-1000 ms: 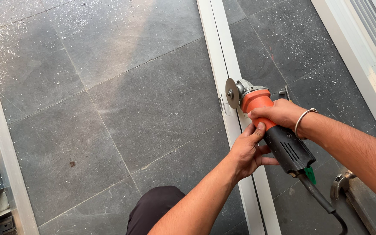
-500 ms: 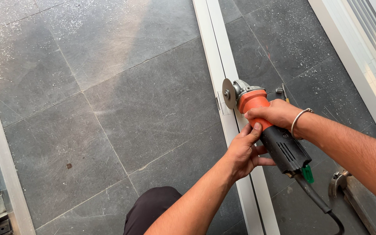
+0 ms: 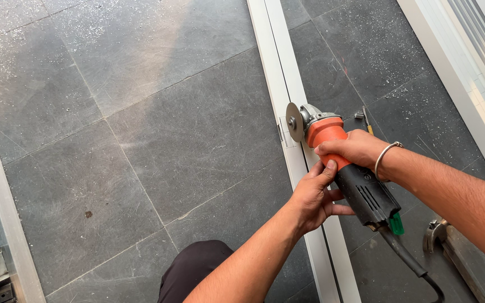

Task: The person assembles aluminum profiles by hammering a metal insert into a slot, using a screwdriver to adjust internal components, and cutting the profile with an angle grinder. The person works on the floor in a workshop environment.

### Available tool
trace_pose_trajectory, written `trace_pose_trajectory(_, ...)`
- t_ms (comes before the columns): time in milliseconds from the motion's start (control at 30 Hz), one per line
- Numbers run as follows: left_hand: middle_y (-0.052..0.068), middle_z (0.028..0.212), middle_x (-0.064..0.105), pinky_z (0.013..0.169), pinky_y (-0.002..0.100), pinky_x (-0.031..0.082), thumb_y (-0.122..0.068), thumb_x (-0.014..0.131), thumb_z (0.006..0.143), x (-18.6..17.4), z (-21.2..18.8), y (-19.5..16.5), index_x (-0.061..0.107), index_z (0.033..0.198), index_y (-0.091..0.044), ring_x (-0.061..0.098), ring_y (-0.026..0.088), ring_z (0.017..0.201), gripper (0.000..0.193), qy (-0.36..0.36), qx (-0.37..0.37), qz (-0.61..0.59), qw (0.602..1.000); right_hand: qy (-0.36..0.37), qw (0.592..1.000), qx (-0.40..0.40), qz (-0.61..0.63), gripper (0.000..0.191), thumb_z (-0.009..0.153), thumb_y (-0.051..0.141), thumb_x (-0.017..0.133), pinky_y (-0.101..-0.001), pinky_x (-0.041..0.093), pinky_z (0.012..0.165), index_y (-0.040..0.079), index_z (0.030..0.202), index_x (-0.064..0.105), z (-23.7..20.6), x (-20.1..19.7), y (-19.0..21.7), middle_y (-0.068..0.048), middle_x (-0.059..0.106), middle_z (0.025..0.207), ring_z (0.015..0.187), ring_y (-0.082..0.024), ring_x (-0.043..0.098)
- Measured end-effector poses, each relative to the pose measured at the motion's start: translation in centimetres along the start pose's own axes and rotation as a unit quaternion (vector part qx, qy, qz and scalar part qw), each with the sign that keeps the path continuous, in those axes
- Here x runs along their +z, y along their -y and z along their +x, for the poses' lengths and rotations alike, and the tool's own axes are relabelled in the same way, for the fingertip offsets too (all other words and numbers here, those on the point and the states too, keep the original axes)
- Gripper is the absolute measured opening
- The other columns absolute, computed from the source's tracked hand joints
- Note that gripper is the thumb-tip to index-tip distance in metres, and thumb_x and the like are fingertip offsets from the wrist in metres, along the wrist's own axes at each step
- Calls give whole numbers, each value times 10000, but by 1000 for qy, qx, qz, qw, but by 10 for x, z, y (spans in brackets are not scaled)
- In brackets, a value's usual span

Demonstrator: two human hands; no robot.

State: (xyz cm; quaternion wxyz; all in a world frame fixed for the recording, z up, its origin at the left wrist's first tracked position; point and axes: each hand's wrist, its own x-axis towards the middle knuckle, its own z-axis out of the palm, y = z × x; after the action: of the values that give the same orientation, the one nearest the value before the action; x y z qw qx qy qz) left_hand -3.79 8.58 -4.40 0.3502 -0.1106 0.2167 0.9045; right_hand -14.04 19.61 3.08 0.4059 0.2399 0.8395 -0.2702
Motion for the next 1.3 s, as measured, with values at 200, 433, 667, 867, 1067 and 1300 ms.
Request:
trace_pose_trajectory(200,187,1469,437,848,565,564,-456,473,1053,0,-1,1,252,1596,-148,627,351,1187,662,4,-3,-17,1000,3,1000,15,19,535,702,382,748,-376,579,502,-5,1071,724,-5,0,0,-190,725,824,583,-256,697)
trace_pose_trajectory(433,165,1465,449,849,575,581,-455,472,1052,0,-3,4,265,1592,-160,630,332,1174,649,4,-6,-15,1000,4,1000,9,13,530,704,382,749,-377,589,511,-5,1066,732,-7,1,-1,-191,731,825,587,-259,707)
trace_pose_trajectory(667,139,1470,449,853,573,612,-461,486,1051,-1,-4,6,271,1595,-165,614,340,1180,656,6,-4,-16,1000,-1,1000,7,7,551,699,389,746,-367,587,495,-8,1081,723,-6,3,-4,-198,729,814,576,-259,707)
trace_pose_trajectory(867,151,1475,439,849,572,615,-468,490,1042,-1,-4,7,255,1602,-171,611,350,1189,675,4,-8,-16,1000,-1,1000,5,-2,568,696,387,741,-367,584,472,-20,1091,706,-6,3,-6,-209,725,795,555,-266,705)
trace_pose_trajectory(1067,163,1480,437,858,574,599,-470,495,1043,0,-5,8,242,1605,-167,613,356,1203,687,5,-9,-19,1000,2,1000,9,2,575,697,396,742,-370,583,483,-17,1095,709,-8,3,-6,-201,727,808,568,-261,705)
trace_pose_trajectory(1300,143,1471,456,855,574,611,-465,494,1048,-1,-6,12,269,1602,-159,624,335,1180,672,10,-4,-23,1000,2,1000,15,4,567,697,403,751,-376,583,507,-9,1085,720,-8,4,-8,-194,730,830,586,-261,706)
